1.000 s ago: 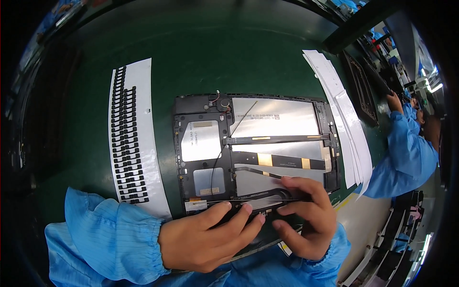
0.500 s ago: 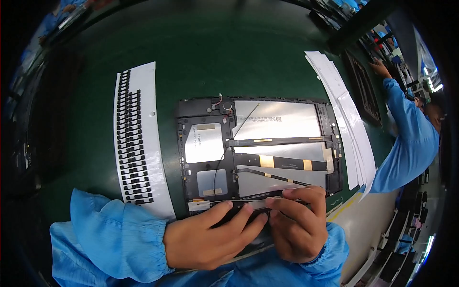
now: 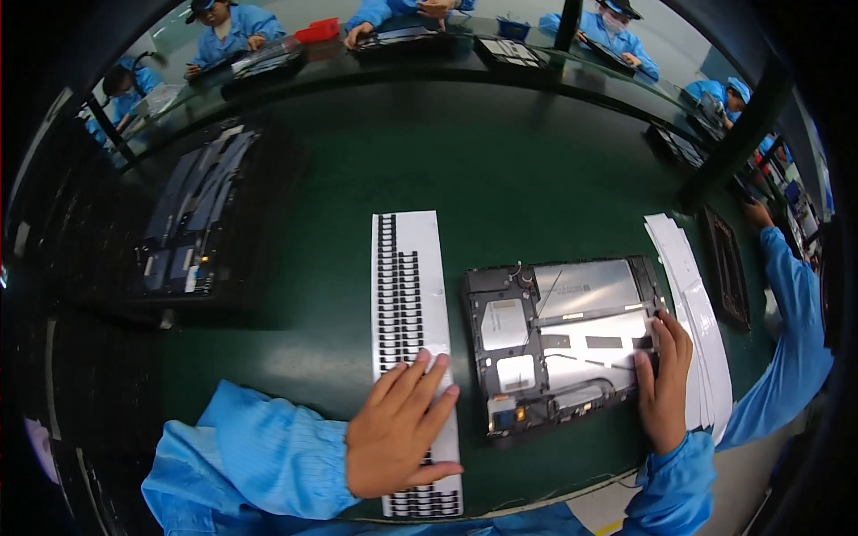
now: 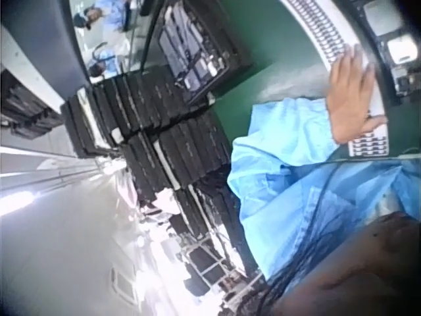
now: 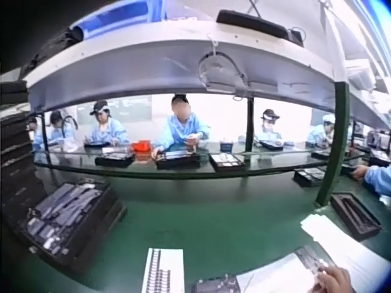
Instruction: The person assembles internal components of a tablet by hand, attaching ribbon cables and securing parts like an internal battery and sticker strips within the tablet chassis.
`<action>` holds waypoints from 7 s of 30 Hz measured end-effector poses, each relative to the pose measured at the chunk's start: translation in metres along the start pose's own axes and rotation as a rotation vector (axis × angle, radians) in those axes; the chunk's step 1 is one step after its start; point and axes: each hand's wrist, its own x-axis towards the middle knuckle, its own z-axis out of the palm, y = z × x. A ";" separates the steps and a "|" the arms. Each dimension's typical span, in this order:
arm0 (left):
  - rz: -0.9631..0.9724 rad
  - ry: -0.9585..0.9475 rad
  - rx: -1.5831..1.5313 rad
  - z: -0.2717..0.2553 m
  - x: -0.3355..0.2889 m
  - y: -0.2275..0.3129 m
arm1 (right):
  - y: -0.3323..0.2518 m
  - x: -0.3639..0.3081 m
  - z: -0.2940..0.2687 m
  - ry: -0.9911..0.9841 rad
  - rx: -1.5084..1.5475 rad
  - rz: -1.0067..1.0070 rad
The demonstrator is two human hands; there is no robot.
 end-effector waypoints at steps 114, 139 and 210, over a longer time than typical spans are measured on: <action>0.631 -0.114 -0.074 0.004 0.146 0.046 | 0.046 0.025 -0.013 -0.045 0.928 0.053; 0.889 0.272 -0.505 -0.034 0.057 0.106 | 0.052 0.027 -0.009 0.140 0.932 0.265; -0.593 1.734 -0.218 -0.081 -0.068 -0.161 | -0.340 0.331 0.202 -0.061 1.573 0.026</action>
